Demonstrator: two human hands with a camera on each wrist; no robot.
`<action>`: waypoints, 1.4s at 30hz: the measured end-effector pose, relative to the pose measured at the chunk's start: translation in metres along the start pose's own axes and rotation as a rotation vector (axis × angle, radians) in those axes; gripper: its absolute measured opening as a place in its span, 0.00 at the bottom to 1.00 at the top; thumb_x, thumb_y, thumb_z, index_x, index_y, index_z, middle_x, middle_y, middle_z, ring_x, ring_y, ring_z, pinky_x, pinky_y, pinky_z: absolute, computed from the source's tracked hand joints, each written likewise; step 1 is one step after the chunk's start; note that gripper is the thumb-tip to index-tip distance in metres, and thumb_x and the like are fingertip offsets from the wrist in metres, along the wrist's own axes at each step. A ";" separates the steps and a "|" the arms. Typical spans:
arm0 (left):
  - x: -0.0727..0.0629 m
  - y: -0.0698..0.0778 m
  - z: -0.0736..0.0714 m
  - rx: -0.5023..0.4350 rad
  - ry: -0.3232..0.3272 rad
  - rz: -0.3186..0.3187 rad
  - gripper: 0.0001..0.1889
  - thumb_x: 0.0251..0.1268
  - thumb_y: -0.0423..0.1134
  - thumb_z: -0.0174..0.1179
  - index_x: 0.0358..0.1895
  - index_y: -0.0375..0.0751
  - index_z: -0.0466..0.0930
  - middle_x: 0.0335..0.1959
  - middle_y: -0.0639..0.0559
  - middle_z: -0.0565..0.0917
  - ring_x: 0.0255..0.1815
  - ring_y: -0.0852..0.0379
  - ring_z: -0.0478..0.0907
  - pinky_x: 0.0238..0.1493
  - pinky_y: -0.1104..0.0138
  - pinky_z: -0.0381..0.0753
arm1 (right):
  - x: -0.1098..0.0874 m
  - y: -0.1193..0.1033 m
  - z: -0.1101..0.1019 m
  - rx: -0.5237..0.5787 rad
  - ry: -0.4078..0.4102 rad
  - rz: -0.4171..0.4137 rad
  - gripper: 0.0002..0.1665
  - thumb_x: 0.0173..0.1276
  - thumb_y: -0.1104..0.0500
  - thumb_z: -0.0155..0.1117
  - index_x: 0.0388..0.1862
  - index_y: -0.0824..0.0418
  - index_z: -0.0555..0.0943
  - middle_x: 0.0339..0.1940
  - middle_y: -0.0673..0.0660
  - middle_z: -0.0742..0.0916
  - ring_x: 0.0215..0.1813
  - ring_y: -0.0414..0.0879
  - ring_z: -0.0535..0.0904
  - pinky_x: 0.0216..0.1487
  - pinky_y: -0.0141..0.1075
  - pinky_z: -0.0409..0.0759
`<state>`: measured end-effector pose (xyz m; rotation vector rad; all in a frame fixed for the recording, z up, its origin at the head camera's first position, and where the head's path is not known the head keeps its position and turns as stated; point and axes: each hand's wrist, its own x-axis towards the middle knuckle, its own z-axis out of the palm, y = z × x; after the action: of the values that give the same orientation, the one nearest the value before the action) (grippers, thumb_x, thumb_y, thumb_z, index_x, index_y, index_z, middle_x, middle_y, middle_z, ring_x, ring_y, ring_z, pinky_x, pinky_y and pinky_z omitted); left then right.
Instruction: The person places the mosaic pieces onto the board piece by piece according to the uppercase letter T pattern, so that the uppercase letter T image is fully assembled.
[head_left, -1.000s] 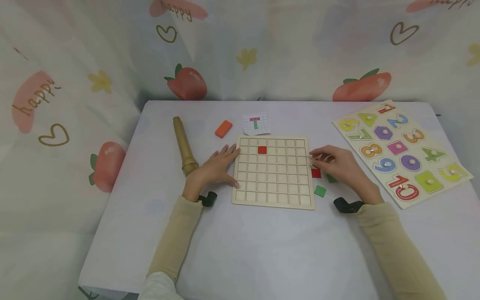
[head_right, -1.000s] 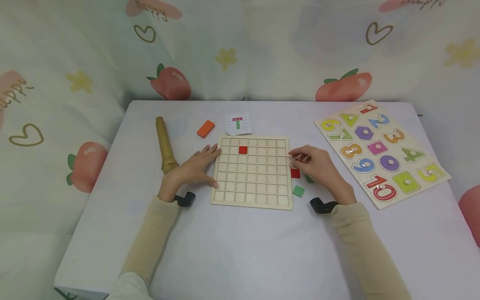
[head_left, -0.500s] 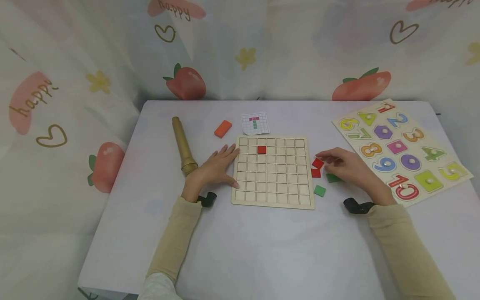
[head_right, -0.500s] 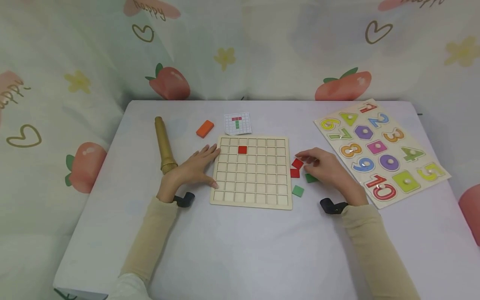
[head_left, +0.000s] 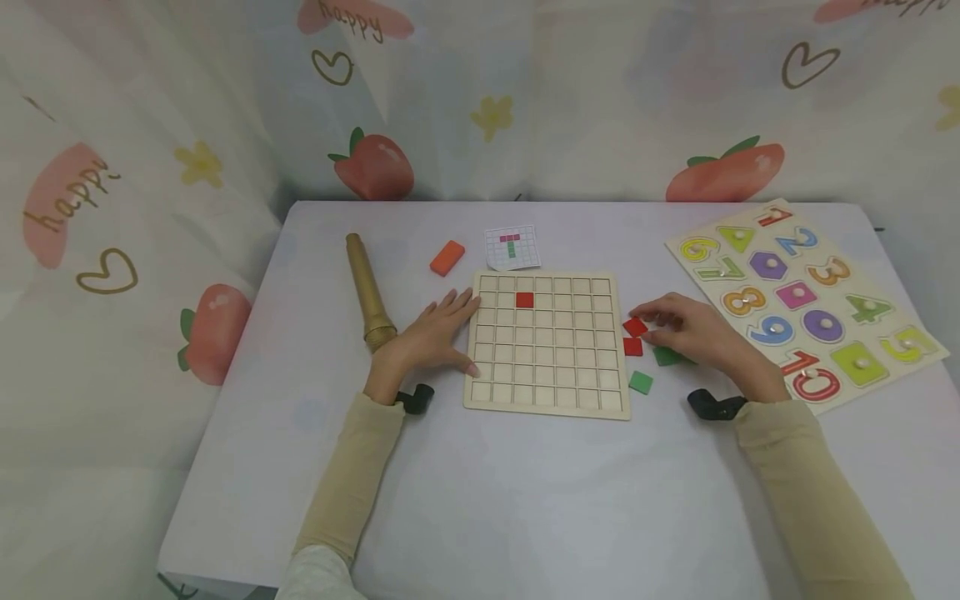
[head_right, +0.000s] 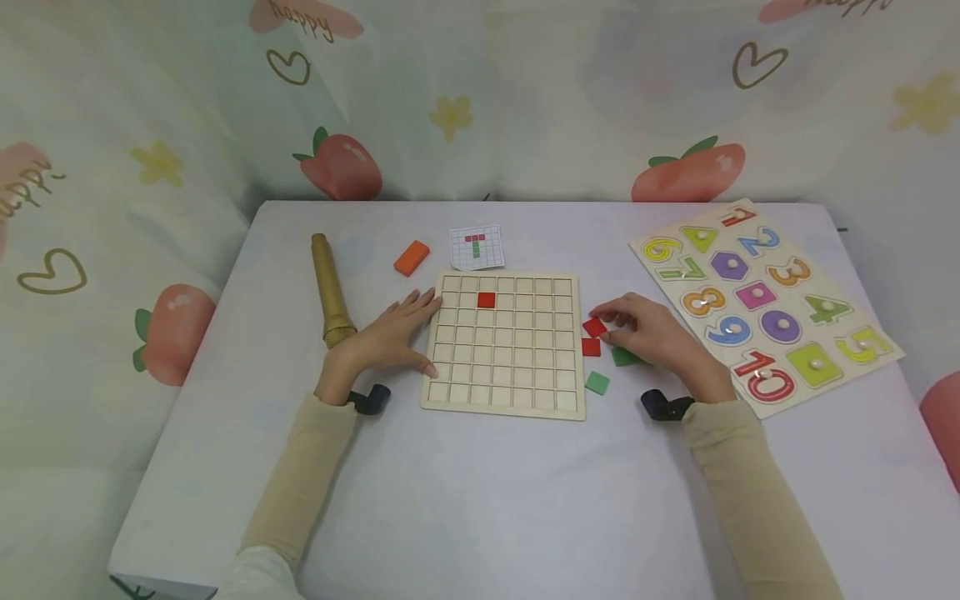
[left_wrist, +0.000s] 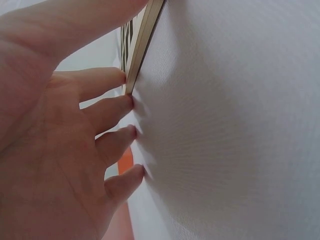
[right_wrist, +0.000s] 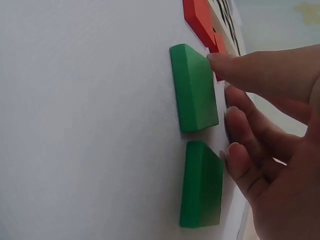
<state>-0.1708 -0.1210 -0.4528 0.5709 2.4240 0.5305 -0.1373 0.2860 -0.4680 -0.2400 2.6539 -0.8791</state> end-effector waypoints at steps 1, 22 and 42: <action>0.000 0.000 0.000 0.001 0.001 0.000 0.64 0.53 0.53 0.79 0.85 0.47 0.42 0.87 0.51 0.39 0.87 0.51 0.29 0.86 0.52 0.34 | 0.001 0.000 0.000 0.005 0.000 0.006 0.25 0.72 0.63 0.66 0.67 0.62 0.79 0.55 0.63 0.82 0.54 0.56 0.74 0.56 0.48 0.75; 0.000 0.000 0.000 -0.003 0.007 0.013 0.63 0.53 0.54 0.79 0.85 0.47 0.42 0.87 0.52 0.39 0.87 0.50 0.30 0.86 0.52 0.33 | 0.000 -0.002 0.000 -0.022 0.109 0.017 0.22 0.70 0.57 0.71 0.58 0.67 0.82 0.46 0.63 0.86 0.46 0.54 0.78 0.47 0.41 0.77; -0.001 0.001 -0.001 0.000 0.006 0.019 0.63 0.54 0.55 0.78 0.85 0.48 0.42 0.87 0.51 0.39 0.87 0.50 0.30 0.86 0.51 0.34 | 0.026 -0.036 0.005 0.022 0.114 -0.084 0.22 0.68 0.56 0.74 0.57 0.67 0.84 0.45 0.62 0.87 0.48 0.55 0.79 0.51 0.44 0.78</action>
<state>-0.1703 -0.1214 -0.4509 0.5938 2.4268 0.5405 -0.1582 0.2481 -0.4567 -0.3065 2.7550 -0.9745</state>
